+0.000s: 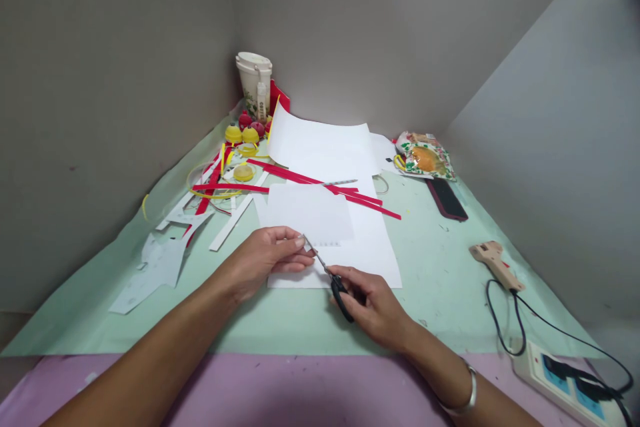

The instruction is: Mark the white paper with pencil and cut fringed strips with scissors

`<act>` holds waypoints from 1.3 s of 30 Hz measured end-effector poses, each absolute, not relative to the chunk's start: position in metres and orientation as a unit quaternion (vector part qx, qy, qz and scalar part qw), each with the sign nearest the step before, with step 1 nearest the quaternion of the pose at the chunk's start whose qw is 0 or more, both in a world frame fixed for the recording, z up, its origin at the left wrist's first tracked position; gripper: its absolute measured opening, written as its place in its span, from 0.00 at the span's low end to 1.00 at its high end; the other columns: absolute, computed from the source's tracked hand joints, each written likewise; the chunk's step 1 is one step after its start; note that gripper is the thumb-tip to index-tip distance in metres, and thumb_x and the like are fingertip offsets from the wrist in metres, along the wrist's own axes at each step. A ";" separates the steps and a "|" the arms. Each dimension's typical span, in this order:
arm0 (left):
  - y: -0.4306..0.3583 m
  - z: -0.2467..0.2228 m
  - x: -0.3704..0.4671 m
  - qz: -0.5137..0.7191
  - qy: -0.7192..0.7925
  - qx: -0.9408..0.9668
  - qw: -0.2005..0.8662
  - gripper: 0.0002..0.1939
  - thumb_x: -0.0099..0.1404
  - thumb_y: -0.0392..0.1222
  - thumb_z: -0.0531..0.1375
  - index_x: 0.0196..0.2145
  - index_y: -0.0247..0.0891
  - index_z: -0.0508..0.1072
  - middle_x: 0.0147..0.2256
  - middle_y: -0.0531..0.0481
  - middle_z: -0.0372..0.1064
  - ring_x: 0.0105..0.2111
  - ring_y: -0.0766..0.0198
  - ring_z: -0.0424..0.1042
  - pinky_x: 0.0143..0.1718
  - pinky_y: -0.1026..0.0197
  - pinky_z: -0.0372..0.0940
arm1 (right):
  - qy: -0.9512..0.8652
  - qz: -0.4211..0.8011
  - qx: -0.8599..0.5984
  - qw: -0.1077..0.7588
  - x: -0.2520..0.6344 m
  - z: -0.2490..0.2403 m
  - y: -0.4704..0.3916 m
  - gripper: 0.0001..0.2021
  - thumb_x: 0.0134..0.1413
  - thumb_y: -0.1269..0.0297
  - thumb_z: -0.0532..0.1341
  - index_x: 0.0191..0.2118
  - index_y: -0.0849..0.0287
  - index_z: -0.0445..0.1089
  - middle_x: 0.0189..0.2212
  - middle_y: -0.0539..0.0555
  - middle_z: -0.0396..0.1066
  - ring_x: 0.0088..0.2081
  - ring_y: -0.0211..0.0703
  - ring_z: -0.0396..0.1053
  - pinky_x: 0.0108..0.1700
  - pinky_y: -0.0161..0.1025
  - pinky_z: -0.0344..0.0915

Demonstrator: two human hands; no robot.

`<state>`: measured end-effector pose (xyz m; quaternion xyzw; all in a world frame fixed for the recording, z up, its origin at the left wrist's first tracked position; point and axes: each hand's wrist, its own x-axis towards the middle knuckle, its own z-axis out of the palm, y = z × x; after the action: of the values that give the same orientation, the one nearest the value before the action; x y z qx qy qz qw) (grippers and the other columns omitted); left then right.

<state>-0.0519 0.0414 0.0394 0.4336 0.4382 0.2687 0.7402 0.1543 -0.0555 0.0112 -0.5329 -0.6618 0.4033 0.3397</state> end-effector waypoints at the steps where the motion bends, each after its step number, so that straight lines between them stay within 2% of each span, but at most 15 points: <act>1: 0.041 0.039 -0.052 0.269 0.440 0.432 0.740 0.08 0.59 0.41 0.65 0.32 0.34 0.71 0.34 0.43 0.78 0.35 0.61 0.78 0.37 0.65 0.72 | -0.661 0.405 -0.533 0.340 0.154 0.011 -0.056 0.20 0.53 0.71 0.57 0.53 0.60 0.69 0.26 0.48 0.61 0.27 0.36 0.57 0.32 0.33 0.59; 12: 0.042 0.039 -0.053 0.268 0.440 0.431 0.741 0.08 0.60 0.41 0.64 0.32 0.34 0.71 0.35 0.43 0.77 0.37 0.60 0.78 0.38 0.65 0.71 | -0.635 0.436 -0.542 0.338 0.156 0.008 -0.056 0.20 0.54 0.71 0.57 0.53 0.61 0.68 0.27 0.48 0.61 0.28 0.36 0.58 0.32 0.34 0.58; 21: 0.044 0.041 -0.054 0.292 0.434 0.421 0.741 0.06 0.59 0.39 0.65 0.31 0.34 0.72 0.33 0.47 0.76 0.36 0.62 0.78 0.37 0.67 0.72 | -0.641 0.429 -0.541 0.334 0.155 0.009 -0.055 0.20 0.52 0.72 0.59 0.52 0.59 0.69 0.25 0.46 0.59 0.26 0.34 0.56 0.29 0.32 0.56; 39: 0.045 0.045 -0.055 0.299 0.447 0.426 0.728 0.06 0.60 0.39 0.64 0.32 0.34 0.73 0.37 0.43 0.78 0.36 0.63 0.77 0.37 0.67 0.71 | -0.654 0.411 -0.546 0.325 0.155 0.008 -0.057 0.20 0.51 0.72 0.59 0.52 0.57 0.70 0.25 0.46 0.59 0.25 0.33 0.55 0.27 0.31 0.55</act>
<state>-0.0553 0.0448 0.0446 0.4259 0.4467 0.2994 0.7276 0.1551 -0.0569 0.0082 -0.5457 -0.6540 0.4112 0.3247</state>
